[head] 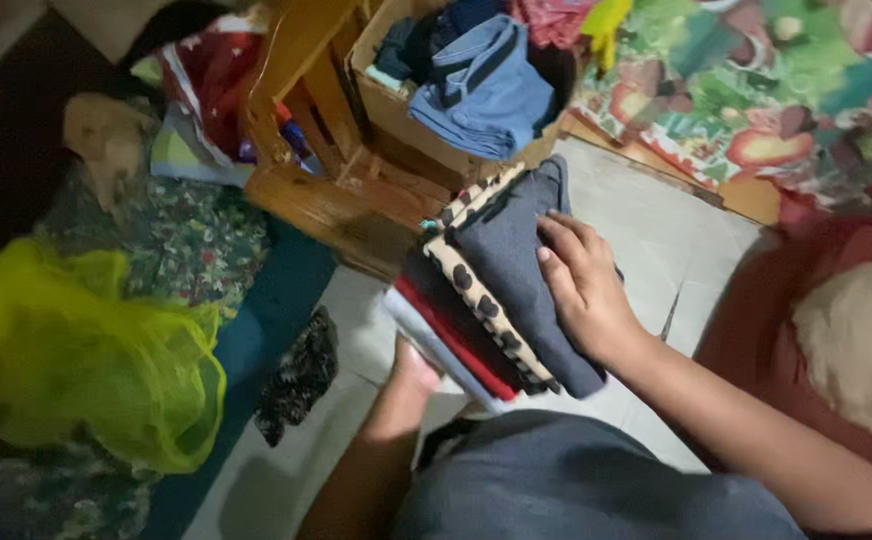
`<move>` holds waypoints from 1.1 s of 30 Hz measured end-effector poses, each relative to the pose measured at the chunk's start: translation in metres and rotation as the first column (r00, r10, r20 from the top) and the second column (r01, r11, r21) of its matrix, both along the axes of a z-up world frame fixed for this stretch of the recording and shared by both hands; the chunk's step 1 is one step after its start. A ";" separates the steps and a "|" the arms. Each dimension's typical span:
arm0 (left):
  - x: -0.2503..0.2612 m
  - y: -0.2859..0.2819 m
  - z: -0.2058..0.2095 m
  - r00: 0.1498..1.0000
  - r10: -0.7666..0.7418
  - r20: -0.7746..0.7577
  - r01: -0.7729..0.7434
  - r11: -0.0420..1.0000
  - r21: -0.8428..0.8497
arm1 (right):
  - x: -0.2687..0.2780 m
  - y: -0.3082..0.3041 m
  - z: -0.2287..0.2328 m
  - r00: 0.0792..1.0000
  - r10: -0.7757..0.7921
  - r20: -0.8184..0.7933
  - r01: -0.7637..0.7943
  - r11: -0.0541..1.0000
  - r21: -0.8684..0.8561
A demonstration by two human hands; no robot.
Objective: The person picks up several stacks of folded clothes from an ironing board and a table, walks across the room, and places them into a wooden storage cabinet.
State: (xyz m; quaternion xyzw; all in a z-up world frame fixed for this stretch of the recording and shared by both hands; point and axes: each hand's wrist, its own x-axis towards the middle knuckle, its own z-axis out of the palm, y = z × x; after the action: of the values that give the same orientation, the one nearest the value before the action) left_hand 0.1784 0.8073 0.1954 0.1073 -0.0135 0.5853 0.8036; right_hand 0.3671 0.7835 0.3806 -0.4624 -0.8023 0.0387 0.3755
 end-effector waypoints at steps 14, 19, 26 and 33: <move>-0.089 0.261 -0.151 0.933 0.357 0.034 -0.356 0.934 -0.030 | -0.078 0.242 -0.027 0.951 0.209 0.227 -0.230 0.971 0.069; -0.116 0.324 -0.157 0.924 0.378 -0.058 -0.382 0.907 -0.178 | -0.130 0.294 -0.053 0.905 0.224 0.362 -0.235 0.972 -0.016; -0.159 0.406 -0.193 0.938 0.325 -0.120 -0.346 0.893 -0.288 | -0.183 0.355 -0.117 0.892 0.176 0.416 -0.164 0.984 -0.066; -0.200 0.466 -0.227 0.944 0.250 -0.216 -0.320 0.854 -0.410 | -0.221 0.388 -0.174 0.916 0.097 0.388 -0.049 0.990 -0.132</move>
State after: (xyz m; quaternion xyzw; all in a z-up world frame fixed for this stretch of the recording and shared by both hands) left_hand -0.0219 1.2735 -0.0314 -0.0308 0.1973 0.6758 0.7095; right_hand 0.1466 1.1718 0.2067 -0.4521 -0.8743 0.0068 0.1765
